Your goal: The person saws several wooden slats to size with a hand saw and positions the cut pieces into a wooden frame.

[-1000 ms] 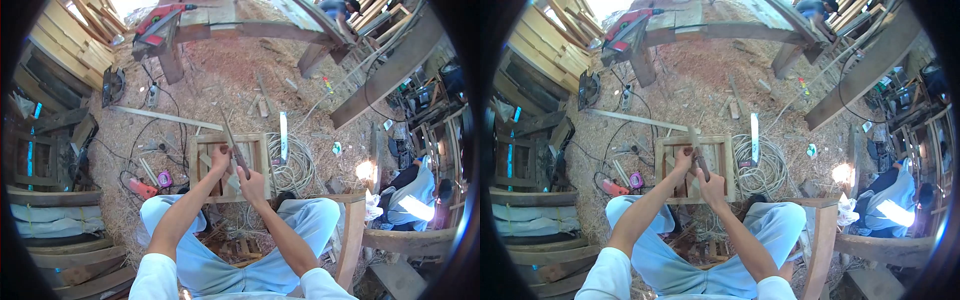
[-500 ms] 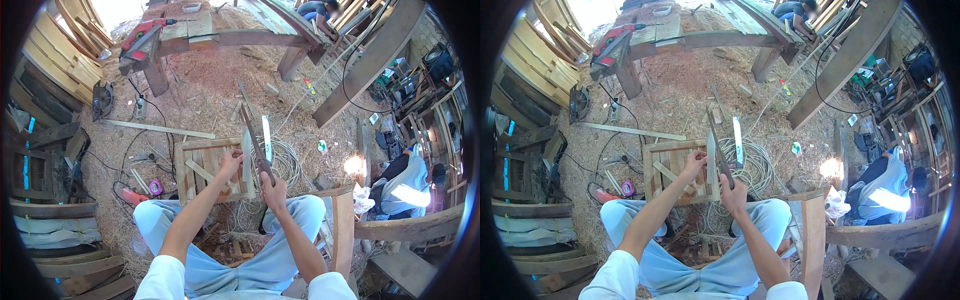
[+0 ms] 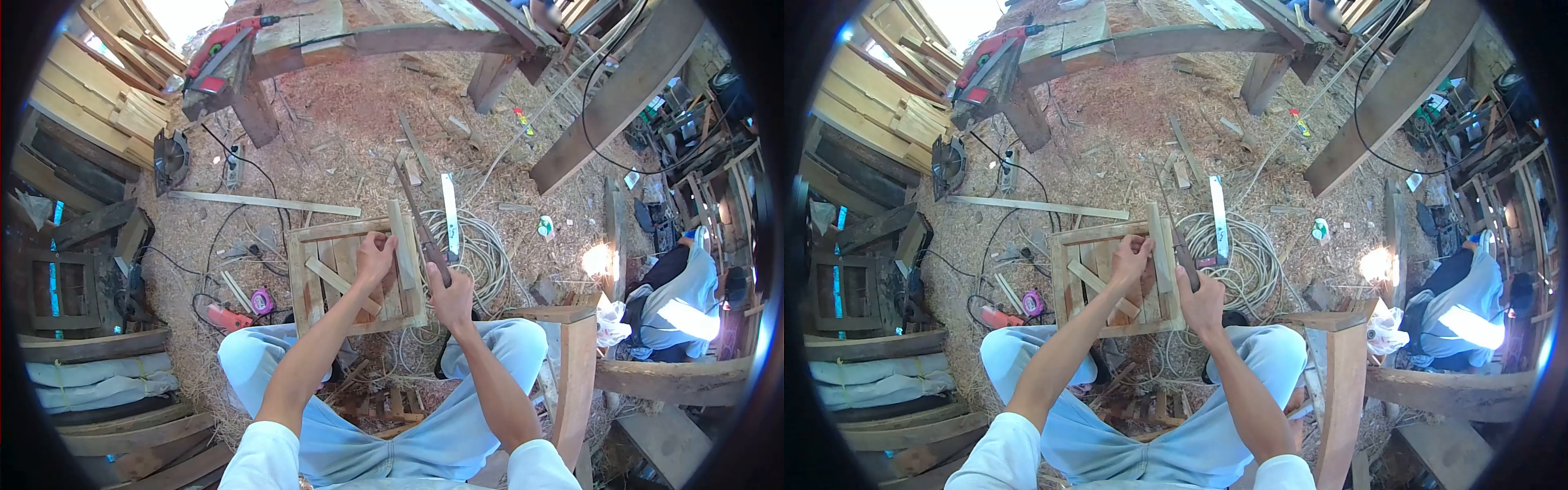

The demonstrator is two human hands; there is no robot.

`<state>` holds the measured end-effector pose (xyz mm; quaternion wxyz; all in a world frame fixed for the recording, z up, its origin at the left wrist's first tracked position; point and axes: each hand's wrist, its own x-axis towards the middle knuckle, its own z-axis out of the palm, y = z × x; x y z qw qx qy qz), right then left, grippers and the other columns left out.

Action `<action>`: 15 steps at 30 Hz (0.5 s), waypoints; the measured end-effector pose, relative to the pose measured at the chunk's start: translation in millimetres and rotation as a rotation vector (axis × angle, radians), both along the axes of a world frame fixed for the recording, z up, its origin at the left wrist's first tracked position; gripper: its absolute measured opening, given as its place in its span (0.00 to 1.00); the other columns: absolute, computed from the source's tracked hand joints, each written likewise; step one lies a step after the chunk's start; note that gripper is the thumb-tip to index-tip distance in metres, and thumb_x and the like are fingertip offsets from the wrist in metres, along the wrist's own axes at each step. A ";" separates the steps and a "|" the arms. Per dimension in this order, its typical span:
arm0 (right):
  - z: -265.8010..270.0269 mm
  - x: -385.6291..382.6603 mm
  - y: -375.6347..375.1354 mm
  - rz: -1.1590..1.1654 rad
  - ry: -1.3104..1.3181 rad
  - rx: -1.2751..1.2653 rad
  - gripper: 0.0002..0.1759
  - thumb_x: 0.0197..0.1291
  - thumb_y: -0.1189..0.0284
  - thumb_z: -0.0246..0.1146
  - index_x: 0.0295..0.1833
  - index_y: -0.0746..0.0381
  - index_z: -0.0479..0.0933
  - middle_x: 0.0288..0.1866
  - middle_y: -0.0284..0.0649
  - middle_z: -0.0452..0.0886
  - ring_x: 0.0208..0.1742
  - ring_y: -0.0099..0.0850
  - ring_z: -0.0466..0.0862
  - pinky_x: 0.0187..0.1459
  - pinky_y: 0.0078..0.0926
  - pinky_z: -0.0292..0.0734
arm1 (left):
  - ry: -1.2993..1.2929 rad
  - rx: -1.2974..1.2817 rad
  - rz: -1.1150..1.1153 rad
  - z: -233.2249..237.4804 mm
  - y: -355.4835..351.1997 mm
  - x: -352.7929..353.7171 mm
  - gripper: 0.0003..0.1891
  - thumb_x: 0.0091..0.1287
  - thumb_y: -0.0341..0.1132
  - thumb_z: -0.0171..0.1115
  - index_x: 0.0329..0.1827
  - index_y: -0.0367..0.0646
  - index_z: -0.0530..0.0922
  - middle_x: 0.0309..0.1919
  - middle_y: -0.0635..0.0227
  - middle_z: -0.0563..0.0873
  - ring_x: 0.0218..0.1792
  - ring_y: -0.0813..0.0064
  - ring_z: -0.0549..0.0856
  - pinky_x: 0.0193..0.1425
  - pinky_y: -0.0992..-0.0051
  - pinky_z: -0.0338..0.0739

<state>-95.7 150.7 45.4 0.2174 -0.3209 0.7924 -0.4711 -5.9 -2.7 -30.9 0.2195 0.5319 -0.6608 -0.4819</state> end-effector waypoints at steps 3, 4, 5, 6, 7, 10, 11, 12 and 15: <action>1.4 4.7 2.3 0.006 -0.030 0.027 0.28 0.66 0.57 0.60 0.23 0.71 0.75 0.13 0.48 0.69 0.15 0.37 0.70 0.26 0.38 0.66 | -0.067 -0.333 -0.038 11.7 -12.2 3.6 0.12 0.68 0.37 0.63 0.45 0.36 0.80 0.43 0.57 0.85 0.47 0.61 0.85 0.51 0.65 0.78; 2.5 6.4 3.6 0.014 -0.046 0.064 0.28 0.67 0.57 0.60 0.23 0.71 0.74 0.13 0.47 0.69 0.15 0.36 0.69 0.26 0.38 0.66 | -0.073 -0.329 -0.039 15.9 -18.8 4.4 0.12 0.68 0.37 0.63 0.45 0.36 0.80 0.43 0.57 0.85 0.47 0.61 0.85 0.51 0.65 0.78; 3.8 8.5 4.2 0.013 -0.051 0.067 0.28 0.67 0.57 0.60 0.23 0.71 0.74 0.13 0.47 0.69 0.15 0.36 0.69 0.26 0.38 0.66 | -0.065 -0.528 -0.113 20.4 -27.5 3.4 0.13 0.67 0.37 0.62 0.46 0.36 0.79 0.47 0.54 0.82 0.54 0.57 0.80 0.58 0.63 0.74; 5.2 12.5 4.8 0.015 -0.028 0.046 0.27 0.67 0.57 0.60 0.24 0.71 0.74 0.13 0.47 0.68 0.15 0.35 0.69 0.25 0.38 0.66 | -0.056 -0.724 -0.190 19.7 -34.0 4.3 0.13 0.67 0.37 0.61 0.47 0.36 0.78 0.52 0.52 0.80 0.61 0.53 0.75 0.64 0.61 0.70; 7.4 16.0 5.2 0.019 -0.003 0.025 0.27 0.67 0.57 0.60 0.24 0.70 0.74 0.13 0.46 0.67 0.15 0.35 0.68 0.25 0.38 0.66 | -0.058 -0.718 -0.193 18.4 -38.8 6.7 0.13 0.67 0.37 0.61 0.47 0.36 0.78 0.52 0.52 0.80 0.61 0.53 0.75 0.64 0.61 0.70; 18.8 21.2 4.0 0.010 -0.094 0.086 0.27 0.67 0.57 0.60 0.23 0.69 0.73 0.12 0.45 0.67 0.15 0.34 0.68 0.25 0.38 0.66 | -0.060 -1.011 -0.485 12.3 -54.5 17.6 0.15 0.67 0.37 0.61 0.50 0.36 0.77 0.55 0.52 0.79 0.63 0.54 0.74 0.67 0.59 0.68; 20.1 20.0 2.5 0.007 -0.092 0.091 0.27 0.67 0.57 0.60 0.23 0.69 0.73 0.12 0.45 0.67 0.15 0.34 0.68 0.25 0.38 0.66 | -0.050 -1.033 -0.657 9.3 -58.4 24.5 0.16 0.66 0.36 0.62 0.53 0.36 0.77 0.56 0.53 0.79 0.63 0.55 0.74 0.67 0.60 0.68; 20.2 20.6 1.8 0.016 -0.100 0.090 0.27 0.67 0.57 0.60 0.23 0.69 0.73 0.12 0.45 0.66 0.15 0.34 0.68 0.25 0.37 0.65 | -0.042 -1.048 -0.833 7.9 -59.6 27.8 0.17 0.66 0.36 0.62 0.55 0.36 0.78 0.58 0.54 0.78 0.64 0.56 0.75 0.68 0.60 0.69; 9.5 20.9 2.9 0.042 -0.096 0.102 0.27 0.68 0.57 0.60 0.23 0.68 0.73 0.12 0.40 0.68 0.15 0.27 0.71 0.23 0.32 0.66 | 0.032 -0.974 -0.881 4.5 -59.5 34.3 0.16 0.65 0.36 0.62 0.53 0.36 0.79 0.59 0.57 0.79 0.64 0.58 0.75 0.67 0.61 0.70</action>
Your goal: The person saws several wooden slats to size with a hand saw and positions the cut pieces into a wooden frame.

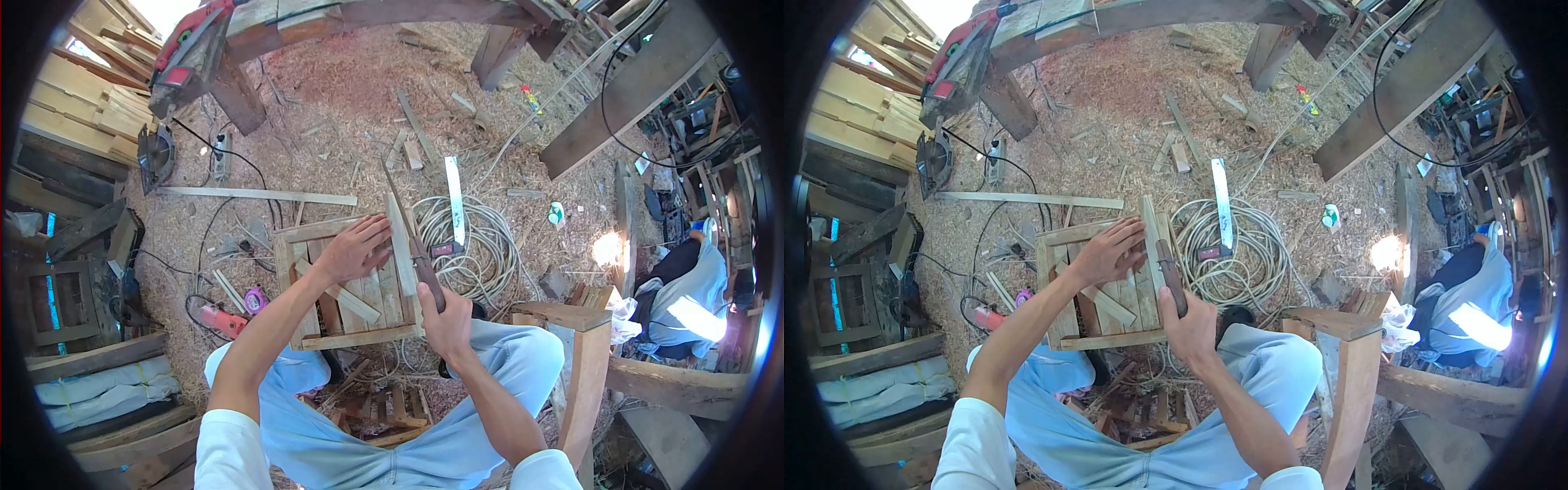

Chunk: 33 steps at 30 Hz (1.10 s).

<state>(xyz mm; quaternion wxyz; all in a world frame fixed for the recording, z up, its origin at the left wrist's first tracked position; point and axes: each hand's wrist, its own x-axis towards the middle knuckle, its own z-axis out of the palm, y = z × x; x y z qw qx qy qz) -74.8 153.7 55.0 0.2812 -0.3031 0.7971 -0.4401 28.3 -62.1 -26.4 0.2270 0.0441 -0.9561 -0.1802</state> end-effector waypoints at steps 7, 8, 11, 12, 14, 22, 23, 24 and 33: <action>-18.9 3.5 -1.5 -0.056 -0.106 -0.004 0.28 0.68 0.58 0.59 0.21 0.69 0.71 0.12 0.42 0.62 0.15 0.29 0.63 0.23 0.36 0.62 | -0.038 0.575 0.365 8.5 2.9 -36.8 0.11 0.69 0.36 0.58 0.46 0.37 0.78 0.42 0.57 0.83 0.52 0.56 0.80 0.58 0.57 0.72; -17.9 5.3 -3.2 -0.049 -0.106 -0.007 0.28 0.68 0.58 0.59 0.21 0.69 0.71 0.12 0.42 0.62 0.15 0.29 0.63 0.23 0.36 0.62 | 0.049 0.513 0.646 5.5 4.6 -50.1 0.10 0.70 0.37 0.56 0.45 0.38 0.77 0.40 0.58 0.82 0.51 0.58 0.80 0.59 0.57 0.70; -17.9 11.6 0.5 -0.048 -0.090 0.004 0.28 0.68 0.58 0.60 0.21 0.69 0.70 0.12 0.42 0.62 0.15 0.29 0.63 0.23 0.36 0.62 | 0.149 0.394 1.005 -29.2 8.6 -72.1 0.10 0.72 0.38 0.52 0.44 0.41 0.77 0.39 0.60 0.82 0.50 0.60 0.79 0.63 0.57 0.64; -22.2 11.1 1.7 -0.028 -0.056 0.017 0.27 0.69 0.58 0.59 0.22 0.68 0.72 0.13 0.38 0.67 0.16 0.25 0.69 0.21 0.30 0.65 | 0.170 0.346 1.093 -32.2 11.8 -78.9 0.10 0.73 0.38 0.50 0.45 0.42 0.76 0.40 0.62 0.82 0.50 0.62 0.79 0.66 0.57 0.61; -23.9 8.0 2.9 0.006 -0.013 0.016 0.26 0.69 0.57 0.59 0.25 0.68 0.74 0.15 0.34 0.72 0.16 0.21 0.74 0.20 0.24 0.68 | 0.183 0.320 1.014 -38.2 17.5 -78.0 0.10 0.73 0.38 0.50 0.45 0.42 0.76 0.40 0.62 0.82 0.50 0.62 0.79 0.67 0.56 0.59; 7.1 1.1 2.1 -0.156 -0.256 -0.020 0.28 0.69 0.56 0.59 0.21 0.67 0.73 0.13 0.32 0.70 0.16 0.19 0.74 0.20 0.23 0.69 | 0.068 0.257 0.835 -31.5 38.9 -70.6 0.20 0.74 0.41 0.50 0.63 0.40 0.73 0.53 0.58 0.82 0.64 0.59 0.73 0.76 0.48 0.46; 8.7 -1.2 2.5 -0.163 -0.256 -0.018 0.28 0.69 0.56 0.59 0.21 0.67 0.73 0.13 0.32 0.70 0.16 0.19 0.74 0.20 0.23 0.69 | 0.067 0.260 0.829 -31.5 41.8 -72.6 0.20 0.74 0.41 0.50 0.63 0.40 0.73 0.53 0.58 0.82 0.64 0.59 0.73 0.76 0.48 0.46; 10.2 -2.9 2.6 -0.179 -0.270 -0.044 0.28 0.69 0.57 0.59 0.21 0.67 0.73 0.13 0.32 0.70 0.16 0.19 0.74 0.20 0.23 0.69 | 0.060 0.228 0.804 -34.0 43.8 -74.0 0.22 0.73 0.42 0.51 0.66 0.40 0.71 0.55 0.58 0.81 0.66 0.58 0.71 0.76 0.47 0.44; 12.3 -15.2 10.0 -0.272 -0.333 -0.126 0.26 0.69 0.58 0.59 0.22 0.66 0.73 0.14 0.31 0.71 0.15 0.19 0.73 0.19 0.22 0.68 | 0.009 0.149 0.794 -8.3 94.0 -66.0 0.32 0.68 0.49 0.60 0.67 0.36 0.65 0.57 0.46 0.76 0.66 0.54 0.70 0.71 0.43 0.49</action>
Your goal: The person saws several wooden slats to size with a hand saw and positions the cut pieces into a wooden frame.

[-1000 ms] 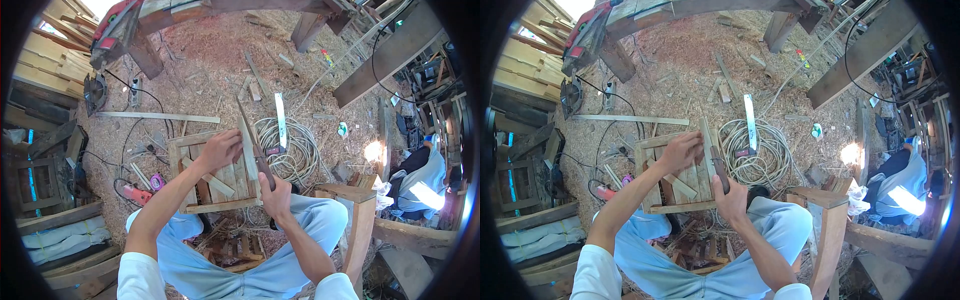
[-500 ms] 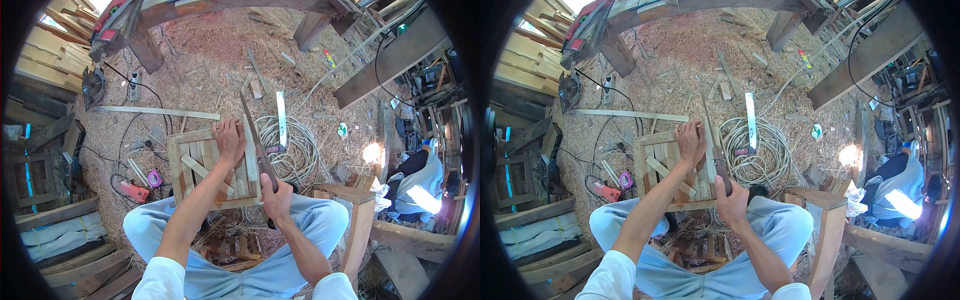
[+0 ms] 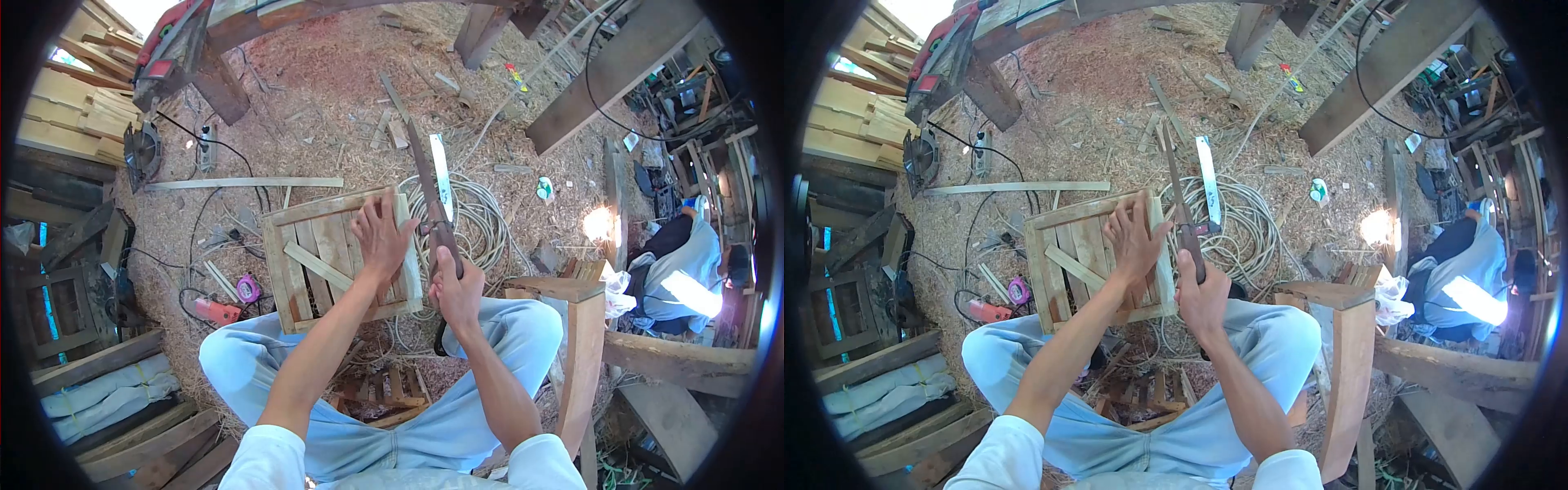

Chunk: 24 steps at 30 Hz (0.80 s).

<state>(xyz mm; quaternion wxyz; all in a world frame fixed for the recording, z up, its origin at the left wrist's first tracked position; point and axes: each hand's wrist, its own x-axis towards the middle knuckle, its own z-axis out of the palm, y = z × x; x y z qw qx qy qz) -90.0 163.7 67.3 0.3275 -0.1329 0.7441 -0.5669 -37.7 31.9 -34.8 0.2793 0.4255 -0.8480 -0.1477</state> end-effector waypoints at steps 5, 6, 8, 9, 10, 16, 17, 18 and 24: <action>-3.7 0.1 10.8 -0.002 0.028 -0.023 0.26 0.69 0.58 0.59 0.23 0.66 0.74 0.14 0.31 0.71 0.15 0.19 0.74 0.18 0.22 0.67 | 0.152 0.618 0.090 -9.7 7.5 2.8 0.30 0.63 0.49 0.69 0.56 0.35 0.69 0.43 0.51 0.83 0.42 0.53 0.84 0.48 0.60 0.77; -2.1 1.6 13.3 -0.015 0.028 -0.048 0.26 0.69 0.57 0.59 0.23 0.64 0.71 0.14 0.30 0.69 0.14 0.19 0.71 0.17 0.21 0.66 | 0.151 0.608 0.086 -6.6 7.4 7.1 0.30 0.63 0.49 0.69 0.56 0.35 0.69 0.43 0.51 0.83 0.42 0.53 0.84 0.48 0.60 0.77; 0.8 3.1 21.7 -0.038 0.033 -0.085 0.26 0.70 0.57 0.60 0.22 0.63 0.68 0.14 0.29 0.68 0.13 0.19 0.69 0.15 0.20 0.65 | 0.167 0.730 0.109 1.2 6.5 13.8 0.27 0.63 0.48 0.69 0.53 0.35 0.72 0.38 0.54 0.84 0.40 0.59 0.84 0.47 0.62 0.77; 0.7 4.8 30.5 -0.041 0.017 -0.080 0.27 0.69 0.57 0.59 0.21 0.64 0.71 0.14 0.31 0.69 0.14 0.19 0.72 0.17 0.21 0.67 | 0.174 0.774 0.034 -4.0 7.1 19.5 0.23 0.65 0.46 0.68 0.49 0.35 0.75 0.35 0.57 0.85 0.36 0.65 0.84 0.44 0.66 0.77; 0.0 6.4 38.0 -0.040 0.001 -0.076 0.28 0.69 0.57 0.59 0.21 0.66 0.74 0.13 0.32 0.70 0.14 0.20 0.74 0.18 0.23 0.68 | 0.176 0.764 0.029 2.7 10.4 25.2 0.23 0.65 0.46 0.68 0.49 0.35 0.75 0.35 0.57 0.85 0.36 0.65 0.84 0.44 0.66 0.77; -9.0 20.1 55.2 -0.034 0.001 -0.078 0.28 0.69 0.57 0.59 0.21 0.67 0.74 0.12 0.32 0.70 0.14 0.20 0.73 0.17 0.23 0.68 | 0.372 0.899 -0.070 -15.2 23.7 56.6 0.14 0.70 0.40 0.62 0.49 0.36 0.77 0.32 0.63 0.83 0.33 0.73 0.81 0.40 0.71 0.76; -10.4 21.0 55.5 -0.030 0.000 -0.075 0.28 0.69 0.57 0.59 0.21 0.67 0.74 0.12 0.32 0.70 0.14 0.20 0.73 0.17 0.23 0.68 | 0.373 0.902 -0.066 -18.6 25.0 60.0 0.14 0.70 0.40 0.62 0.49 0.36 0.77 0.32 0.63 0.83 0.33 0.73 0.81 0.40 0.71 0.76; -12.3 21.7 54.4 -0.023 -0.006 -0.100 0.28 0.69 0.57 0.59 0.21 0.67 0.73 0.12 0.32 0.70 0.14 0.20 0.73 0.17 0.23 0.68 | 0.368 0.937 -0.047 -5.9 24.4 62.0 0.14 0.71 0.38 0.61 0.51 0.35 0.78 0.35 0.65 0.85 0.36 0.76 0.81 0.42 0.73 0.76; -4.2 24.8 43.6 -0.001 -0.014 -0.118 0.27 0.70 0.58 0.59 0.21 0.66 0.73 0.13 0.32 0.71 0.13 0.20 0.72 0.17 0.23 0.67 | 0.624 0.921 -0.042 -5.5 -24.9 46.8 0.18 0.71 0.37 0.62 0.57 0.33 0.78 0.44 0.65 0.86 0.43 0.78 0.83 0.48 0.75 0.78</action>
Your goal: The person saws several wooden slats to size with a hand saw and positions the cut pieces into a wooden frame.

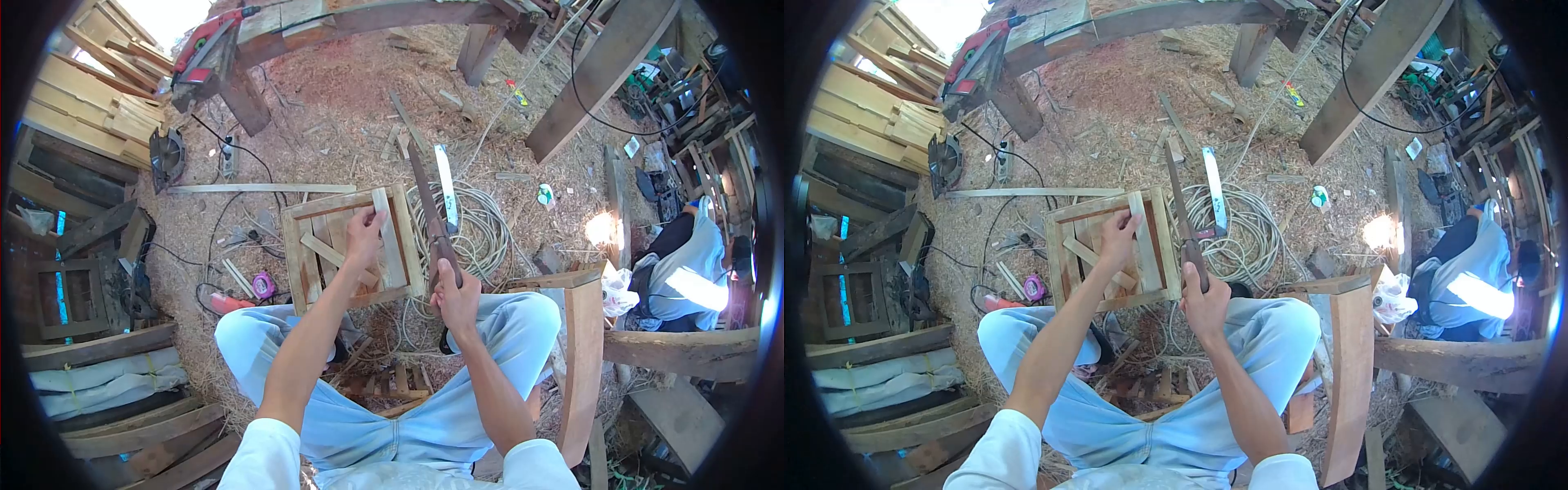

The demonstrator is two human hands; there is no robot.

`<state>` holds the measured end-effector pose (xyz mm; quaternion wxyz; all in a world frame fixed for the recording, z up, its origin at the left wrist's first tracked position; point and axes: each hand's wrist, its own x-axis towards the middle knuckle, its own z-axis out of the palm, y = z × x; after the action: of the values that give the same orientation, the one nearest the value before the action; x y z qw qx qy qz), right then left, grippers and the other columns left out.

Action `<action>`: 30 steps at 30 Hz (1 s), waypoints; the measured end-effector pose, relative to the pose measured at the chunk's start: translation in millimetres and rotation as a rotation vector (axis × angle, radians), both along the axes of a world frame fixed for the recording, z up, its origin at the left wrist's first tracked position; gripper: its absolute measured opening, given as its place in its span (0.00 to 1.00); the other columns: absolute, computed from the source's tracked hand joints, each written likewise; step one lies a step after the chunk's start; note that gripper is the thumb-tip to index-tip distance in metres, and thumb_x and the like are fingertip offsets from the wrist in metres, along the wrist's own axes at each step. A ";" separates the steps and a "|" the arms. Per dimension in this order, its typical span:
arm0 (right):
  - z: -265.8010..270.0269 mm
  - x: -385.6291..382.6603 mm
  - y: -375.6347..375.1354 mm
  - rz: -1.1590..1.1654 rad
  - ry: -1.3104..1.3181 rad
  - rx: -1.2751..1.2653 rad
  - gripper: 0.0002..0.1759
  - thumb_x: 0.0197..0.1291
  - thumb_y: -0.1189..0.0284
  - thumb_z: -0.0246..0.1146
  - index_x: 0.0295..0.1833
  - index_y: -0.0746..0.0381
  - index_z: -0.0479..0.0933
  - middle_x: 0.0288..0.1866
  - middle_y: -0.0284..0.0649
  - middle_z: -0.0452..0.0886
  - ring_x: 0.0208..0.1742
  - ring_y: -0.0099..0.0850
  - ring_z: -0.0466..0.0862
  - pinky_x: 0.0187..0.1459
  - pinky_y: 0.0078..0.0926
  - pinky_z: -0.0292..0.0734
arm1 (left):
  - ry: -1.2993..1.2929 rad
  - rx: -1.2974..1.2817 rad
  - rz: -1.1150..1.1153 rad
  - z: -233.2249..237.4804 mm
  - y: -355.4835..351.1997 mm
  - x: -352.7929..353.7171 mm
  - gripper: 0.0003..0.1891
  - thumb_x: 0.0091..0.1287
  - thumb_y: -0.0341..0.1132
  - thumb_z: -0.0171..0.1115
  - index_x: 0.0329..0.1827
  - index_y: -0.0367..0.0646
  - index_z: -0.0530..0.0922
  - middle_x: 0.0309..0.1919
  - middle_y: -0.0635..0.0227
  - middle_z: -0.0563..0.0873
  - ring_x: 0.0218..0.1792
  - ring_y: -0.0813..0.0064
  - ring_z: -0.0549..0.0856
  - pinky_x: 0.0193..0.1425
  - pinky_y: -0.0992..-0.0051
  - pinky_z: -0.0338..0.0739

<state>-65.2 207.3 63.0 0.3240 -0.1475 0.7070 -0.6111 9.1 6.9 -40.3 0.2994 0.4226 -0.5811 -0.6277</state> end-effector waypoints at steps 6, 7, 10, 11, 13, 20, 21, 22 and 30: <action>-0.1 -3.9 -6.3 -0.023 -0.008 -0.013 0.26 0.70 0.59 0.59 0.21 0.64 0.70 0.13 0.30 0.68 0.13 0.18 0.69 0.16 0.21 0.66 | -0.368 -0.133 -0.182 5.4 9.4 -18.2 0.19 0.68 0.41 0.66 0.53 0.34 0.80 0.42 0.64 0.87 0.40 0.78 0.84 0.45 0.75 0.78; 2.9 -4.7 -6.7 -0.021 -0.029 0.013 0.26 0.70 0.60 0.59 0.21 0.66 0.73 0.13 0.32 0.71 0.15 0.20 0.72 0.18 0.22 0.68 | -0.271 -0.120 -0.139 5.6 19.1 -18.0 0.21 0.66 0.42 0.68 0.54 0.34 0.79 0.39 0.64 0.86 0.37 0.76 0.84 0.43 0.74 0.77; 4.5 -4.2 -6.8 0.004 0.042 0.029 0.26 0.70 0.60 0.59 0.21 0.66 0.73 0.13 0.32 0.70 0.15 0.19 0.72 0.18 0.22 0.67 | -0.238 -0.193 0.004 7.0 38.5 -19.3 0.20 0.66 0.42 0.68 0.51 0.34 0.77 0.35 0.64 0.85 0.34 0.74 0.81 0.42 0.72 0.76; 3.9 -4.3 -5.3 0.006 0.038 0.036 0.26 0.70 0.60 0.59 0.21 0.66 0.73 0.13 0.32 0.70 0.15 0.19 0.72 0.18 0.22 0.67 | -0.242 -0.187 0.004 7.9 46.2 -18.7 0.20 0.66 0.42 0.68 0.51 0.34 0.77 0.35 0.64 0.85 0.34 0.74 0.81 0.42 0.72 0.76; 2.4 -4.4 -4.7 0.021 0.067 0.060 0.26 0.70 0.60 0.59 0.21 0.66 0.73 0.13 0.31 0.70 0.15 0.18 0.72 0.18 0.22 0.67 | -0.281 -0.209 0.029 17.0 59.6 -18.7 0.18 0.67 0.41 0.66 0.48 0.34 0.76 0.32 0.64 0.83 0.32 0.73 0.80 0.41 0.70 0.75; -10.3 1.6 7.6 0.043 0.081 0.091 0.26 0.70 0.57 0.60 0.22 0.63 0.70 0.14 0.30 0.69 0.14 0.19 0.70 0.16 0.19 0.64 | -0.295 -0.181 0.083 6.9 103.1 -8.2 0.15 0.72 0.40 0.59 0.39 0.34 0.72 0.26 0.58 0.78 0.29 0.64 0.77 0.38 0.64 0.72; -11.7 3.8 10.9 0.040 0.073 0.085 0.26 0.70 0.57 0.59 0.22 0.64 0.71 0.14 0.30 0.69 0.14 0.19 0.70 0.16 0.20 0.65 | -0.294 -0.181 0.083 6.8 103.3 -7.7 0.15 0.72 0.40 0.59 0.39 0.34 0.72 0.26 0.58 0.78 0.29 0.64 0.77 0.38 0.64 0.72; -12.2 5.8 14.6 0.036 0.067 0.081 0.26 0.70 0.58 0.59 0.22 0.64 0.71 0.14 0.30 0.69 0.14 0.19 0.71 0.16 0.20 0.65 | -0.324 -0.165 0.075 6.6 103.9 -7.9 0.16 0.72 0.41 0.58 0.39 0.34 0.71 0.27 0.57 0.78 0.30 0.62 0.78 0.38 0.63 0.72; -12.7 16.9 32.1 0.041 0.072 0.128 0.26 0.69 0.59 0.60 0.22 0.66 0.74 0.13 0.32 0.70 0.15 0.20 0.73 0.19 0.23 0.67 | -0.314 -0.212 0.197 -5.2 103.5 -17.8 0.20 0.70 0.46 0.60 0.44 0.34 0.70 0.31 0.53 0.78 0.34 0.57 0.78 0.43 0.59 0.72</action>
<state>-48.3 239.4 50.3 0.3196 -0.1628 0.7525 -0.5523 -8.7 110.4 -45.4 0.3081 0.5359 -0.6394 -0.4572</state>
